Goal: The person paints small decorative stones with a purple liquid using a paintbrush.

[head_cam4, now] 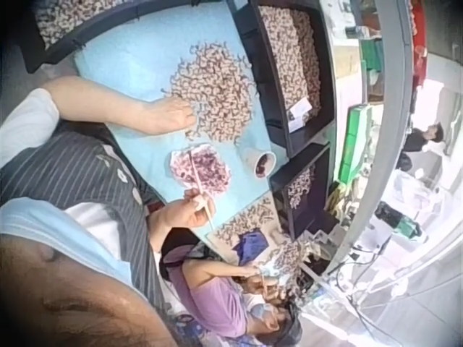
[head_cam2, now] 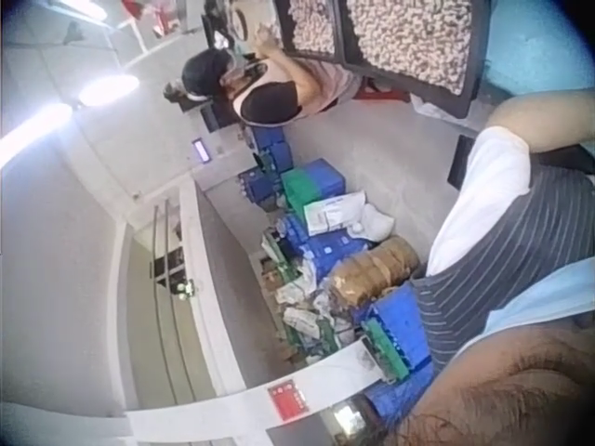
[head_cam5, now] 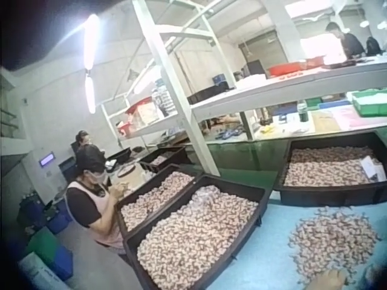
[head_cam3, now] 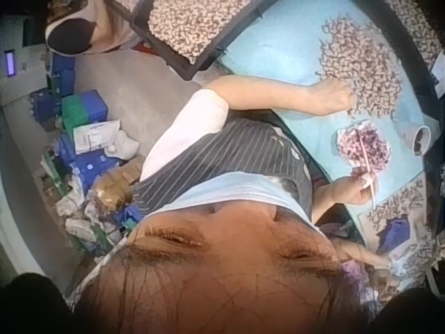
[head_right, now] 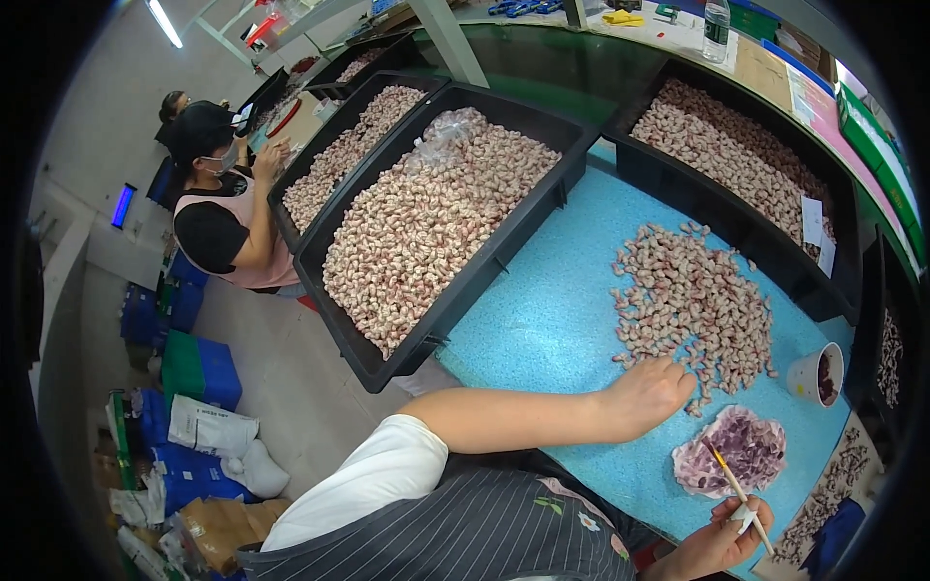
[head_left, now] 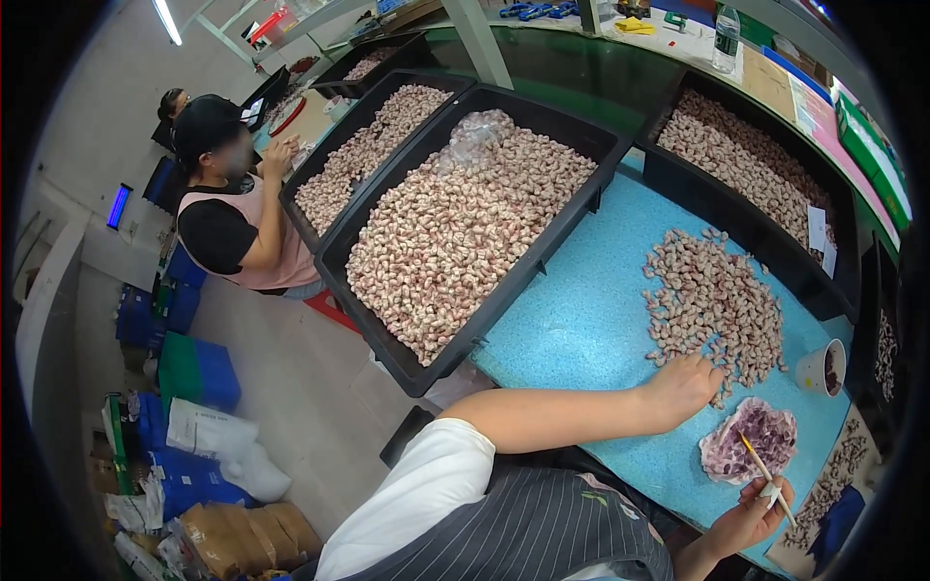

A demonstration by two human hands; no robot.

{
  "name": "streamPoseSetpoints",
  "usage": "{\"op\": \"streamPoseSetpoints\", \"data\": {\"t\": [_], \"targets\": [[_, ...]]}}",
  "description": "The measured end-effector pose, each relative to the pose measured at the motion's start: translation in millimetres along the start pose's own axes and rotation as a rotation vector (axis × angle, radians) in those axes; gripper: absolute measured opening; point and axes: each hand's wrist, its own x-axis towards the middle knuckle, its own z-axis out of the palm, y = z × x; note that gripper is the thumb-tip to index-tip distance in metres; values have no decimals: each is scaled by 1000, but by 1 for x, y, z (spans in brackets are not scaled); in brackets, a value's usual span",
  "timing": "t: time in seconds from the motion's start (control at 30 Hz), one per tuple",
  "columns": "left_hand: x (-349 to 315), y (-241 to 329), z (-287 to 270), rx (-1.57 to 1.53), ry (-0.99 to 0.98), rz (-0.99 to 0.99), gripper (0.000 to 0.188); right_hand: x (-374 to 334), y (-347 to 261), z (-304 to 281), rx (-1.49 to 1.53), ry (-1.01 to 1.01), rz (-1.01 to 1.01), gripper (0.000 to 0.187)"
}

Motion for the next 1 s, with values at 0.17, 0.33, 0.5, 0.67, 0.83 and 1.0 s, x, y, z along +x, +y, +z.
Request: {"op": "streamPoseSetpoints", "data": {"t": [0.17,0.33,0.5,0.67,0.83,1.0], "targets": [[1,4,2,74,49,-65,18,1,2,-2,-31,-12,-18,20],[-2,5,4,169,78,-18,14,0,-1,-7,-19,-41,-29,19],[-5,6,5,202,94,-36,14,-2,-2,-9,-2,-18,-14,19],[-11,4,-23,-309,250,-52,10,-1,1,-16,7,-1,1,18],[-47,4,-73,-1204,66,-451,12,1,2,-15,179,-43,38,21],[-74,-16,-59,-1642,30,-700,17,-3,-8,13,285,-103,107,22]]}}
